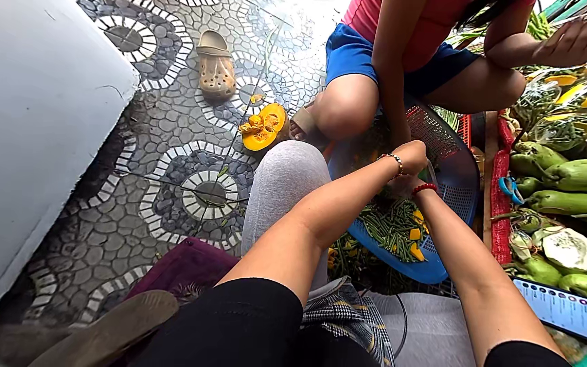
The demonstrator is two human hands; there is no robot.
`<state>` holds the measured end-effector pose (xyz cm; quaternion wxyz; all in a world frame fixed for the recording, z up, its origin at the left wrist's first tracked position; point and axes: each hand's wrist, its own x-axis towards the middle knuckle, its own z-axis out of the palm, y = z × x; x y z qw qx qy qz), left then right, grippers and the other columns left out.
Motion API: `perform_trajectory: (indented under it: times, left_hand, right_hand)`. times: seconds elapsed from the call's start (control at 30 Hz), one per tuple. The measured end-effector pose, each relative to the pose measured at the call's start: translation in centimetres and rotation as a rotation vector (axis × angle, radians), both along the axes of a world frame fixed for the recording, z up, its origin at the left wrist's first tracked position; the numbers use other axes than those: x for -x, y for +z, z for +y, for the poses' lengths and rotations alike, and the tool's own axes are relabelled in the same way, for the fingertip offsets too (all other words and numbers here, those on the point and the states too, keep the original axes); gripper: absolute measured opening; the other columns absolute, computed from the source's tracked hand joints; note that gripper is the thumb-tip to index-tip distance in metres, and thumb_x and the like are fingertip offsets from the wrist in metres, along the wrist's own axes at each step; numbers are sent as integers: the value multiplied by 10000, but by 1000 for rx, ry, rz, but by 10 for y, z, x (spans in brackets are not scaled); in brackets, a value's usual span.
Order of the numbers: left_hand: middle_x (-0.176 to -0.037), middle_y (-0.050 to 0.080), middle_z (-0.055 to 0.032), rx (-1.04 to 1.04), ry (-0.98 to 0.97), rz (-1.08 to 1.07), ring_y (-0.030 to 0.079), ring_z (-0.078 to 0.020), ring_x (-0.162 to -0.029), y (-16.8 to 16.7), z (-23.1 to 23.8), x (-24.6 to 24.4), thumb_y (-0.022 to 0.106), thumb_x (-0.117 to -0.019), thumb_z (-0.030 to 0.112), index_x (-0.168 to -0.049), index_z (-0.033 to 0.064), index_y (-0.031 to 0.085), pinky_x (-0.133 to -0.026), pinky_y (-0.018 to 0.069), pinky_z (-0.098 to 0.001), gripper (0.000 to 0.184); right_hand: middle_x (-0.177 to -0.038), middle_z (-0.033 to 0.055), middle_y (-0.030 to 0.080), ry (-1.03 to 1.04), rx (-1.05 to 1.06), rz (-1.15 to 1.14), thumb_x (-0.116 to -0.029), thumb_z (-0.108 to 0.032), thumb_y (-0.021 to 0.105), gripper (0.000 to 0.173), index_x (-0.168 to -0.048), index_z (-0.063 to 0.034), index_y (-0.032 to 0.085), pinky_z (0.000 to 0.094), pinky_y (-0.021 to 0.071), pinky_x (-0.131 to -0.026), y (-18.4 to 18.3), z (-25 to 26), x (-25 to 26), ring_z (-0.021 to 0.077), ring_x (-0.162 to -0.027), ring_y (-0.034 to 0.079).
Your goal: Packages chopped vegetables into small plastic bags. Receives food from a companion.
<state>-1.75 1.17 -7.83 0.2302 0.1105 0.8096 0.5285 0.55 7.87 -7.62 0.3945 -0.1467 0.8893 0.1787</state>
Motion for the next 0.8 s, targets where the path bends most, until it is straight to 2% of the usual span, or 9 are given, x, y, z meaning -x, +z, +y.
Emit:
perform_trajectory:
  times: [0.07, 0.13, 0.3, 0.4, 0.53, 0.6, 0.67, 0.73, 0.8]
  left_hand:
    - [-911, 627, -164, 22, -13, 17, 619, -251, -798, -1, 0, 0, 512, -1046, 92, -1055, -62, 632, -720, 517, -427, 195]
    - [-944, 641, -191, 39, -24, 35, 642, -290, -867, -1, 0, 0, 518, -1037, 82, -1047, -69, 634, -766, 524, -471, 191]
    - [-957, 647, -201, 32, -15, 42, 648, -302, -887, 0, -1, 1, 510, -1039, 78, -1049, -74, 638, -784, 528, -480, 199]
    - [-958, 643, -195, 28, -16, 34, 646, -292, -876, 0, -2, 1, 506, -1049, 84, -1078, -75, 635, -787, 530, -469, 206]
    - [-1007, 658, -216, 26, -31, 31, 660, -316, -927, 0, -2, -1, 512, -1045, 83, -1115, -81, 639, -822, 535, -491, 219]
    - [-1017, 660, -217, 21, -28, 23, 661, -315, -929, 2, -2, -1, 516, -1044, 84, -1128, -81, 640, -828, 538, -493, 223]
    - [-975, 649, -196, 18, -16, 9, 648, -292, -872, 2, -2, -3, 518, -1046, 94, -1109, -72, 637, -787, 534, -474, 214]
    - [-965, 648, -195, 23, -21, 9, 646, -292, -867, 2, -2, -3, 520, -1046, 104, -1085, -72, 640, -780, 533, -474, 216]
    - [-986, 652, -204, 27, -36, 15, 650, -301, -891, 0, -1, -3, 519, -1053, 111, -1089, -76, 641, -796, 533, -479, 226]
  right_hand:
    - [-1399, 312, 566, -27, 265, 177, -1051, -177, 575, 394, -1333, 97, 590, 600, 326, -1151, -28, 26, 4, 434, -1376, 492]
    - [-1376, 316, 581, -34, 372, 217, -1025, -176, 620, 400, -1316, 98, 601, 611, 339, -1142, -45, 40, 10, 440, -1358, 508]
    - [-1389, 303, 571, -140, 311, 161, -1030, -196, 611, 415, -1329, 92, 586, 585, 359, -1137, -56, 44, 21, 420, -1357, 509]
    - [-1364, 309, 589, 6, 173, 98, -1069, -202, 530, 383, -1309, 85, 610, 649, 357, -1105, -54, 42, 16, 459, -1327, 524]
    - [-1472, 278, 515, 6, -3, 41, -1100, -95, 447, 370, -1401, 110, 513, 439, 306, -1184, 3, -16, -22, 350, -1415, 454]
    - [-1475, 280, 512, 14, -9, -2, -1085, -91, 482, 369, -1394, 107, 523, 463, 310, -1183, 3, -14, -16, 364, -1419, 451]
    - [-1488, 292, 497, -77, 59, 31, -1079, -130, 516, 407, -1418, 95, 507, 527, 321, -1178, -31, 21, 8, 398, -1423, 445]
    - [-1319, 329, 602, -94, 257, 236, -1018, -145, 614, 365, -1289, 100, 608, 629, 405, -1072, -89, 73, 27, 464, -1276, 561]
    - [-1328, 311, 600, -61, 206, 240, -1030, -185, 598, 376, -1299, 77, 606, 629, 405, -1072, -100, 82, 31, 451, -1289, 552]
